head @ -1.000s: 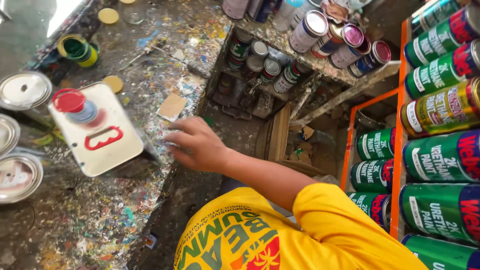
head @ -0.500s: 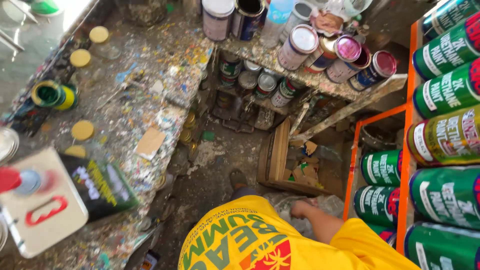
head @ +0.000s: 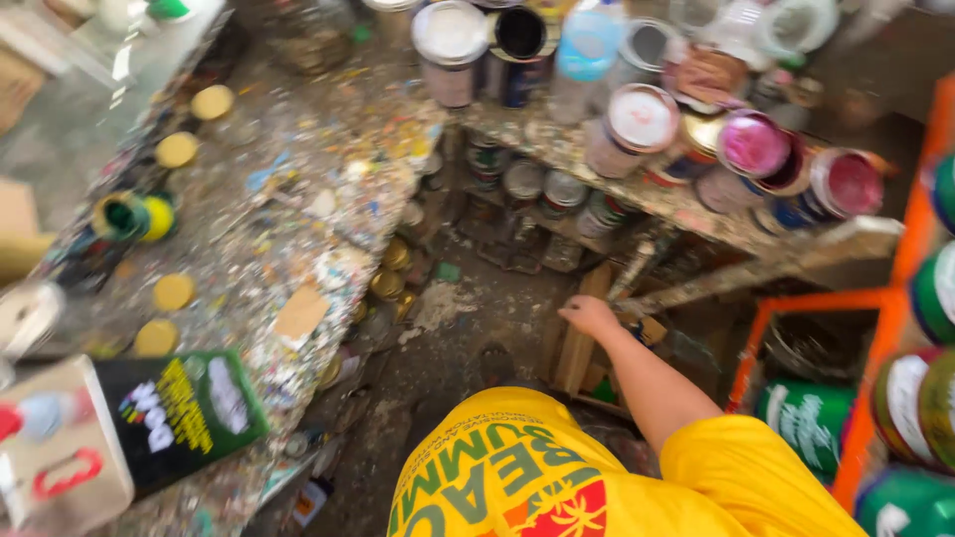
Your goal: Organizing and opening paint cans at a mixing station
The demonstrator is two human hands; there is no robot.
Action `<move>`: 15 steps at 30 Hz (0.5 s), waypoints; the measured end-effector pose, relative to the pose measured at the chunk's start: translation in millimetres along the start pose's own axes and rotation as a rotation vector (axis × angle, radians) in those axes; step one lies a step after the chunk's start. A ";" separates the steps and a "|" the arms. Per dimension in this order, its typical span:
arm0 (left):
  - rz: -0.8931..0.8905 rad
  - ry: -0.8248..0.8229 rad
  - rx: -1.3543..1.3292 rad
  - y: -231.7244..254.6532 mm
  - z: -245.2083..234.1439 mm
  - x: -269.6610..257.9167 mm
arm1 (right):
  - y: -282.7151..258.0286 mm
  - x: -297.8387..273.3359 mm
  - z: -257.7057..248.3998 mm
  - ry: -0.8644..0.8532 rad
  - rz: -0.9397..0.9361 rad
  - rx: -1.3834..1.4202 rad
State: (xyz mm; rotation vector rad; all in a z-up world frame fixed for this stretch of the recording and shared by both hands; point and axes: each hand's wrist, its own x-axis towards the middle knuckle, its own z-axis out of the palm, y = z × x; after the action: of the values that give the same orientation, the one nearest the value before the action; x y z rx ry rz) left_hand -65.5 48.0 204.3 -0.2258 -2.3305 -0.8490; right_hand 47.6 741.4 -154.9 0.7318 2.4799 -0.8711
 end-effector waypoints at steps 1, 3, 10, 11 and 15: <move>-0.014 0.022 0.040 -0.1 -10.7 5.5 | -16.6 -13.2 -7.8 -0.029 -0.037 -0.014; -0.041 0.065 0.115 2.2 -24.1 14.0 | -45.2 -43.7 -24.2 -0.264 0.285 -0.001; -0.149 -0.377 0.279 -6.6 4.9 94.1 | -31.5 -76.5 79.0 -0.504 0.403 -0.063; -0.033 -0.307 0.339 -18.1 9.2 92.8 | -28.6 -70.4 93.9 -0.550 0.282 -0.150; 0.098 -0.276 0.362 -20.7 5.6 88.2 | -80.9 -82.0 84.3 -0.579 0.240 -0.149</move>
State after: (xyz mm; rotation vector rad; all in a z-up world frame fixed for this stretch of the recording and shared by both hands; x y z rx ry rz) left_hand -144.7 30.7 245.2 -0.3137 -2.6537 -0.3532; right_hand 80.2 603.7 -136.0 0.6031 1.8767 -0.6802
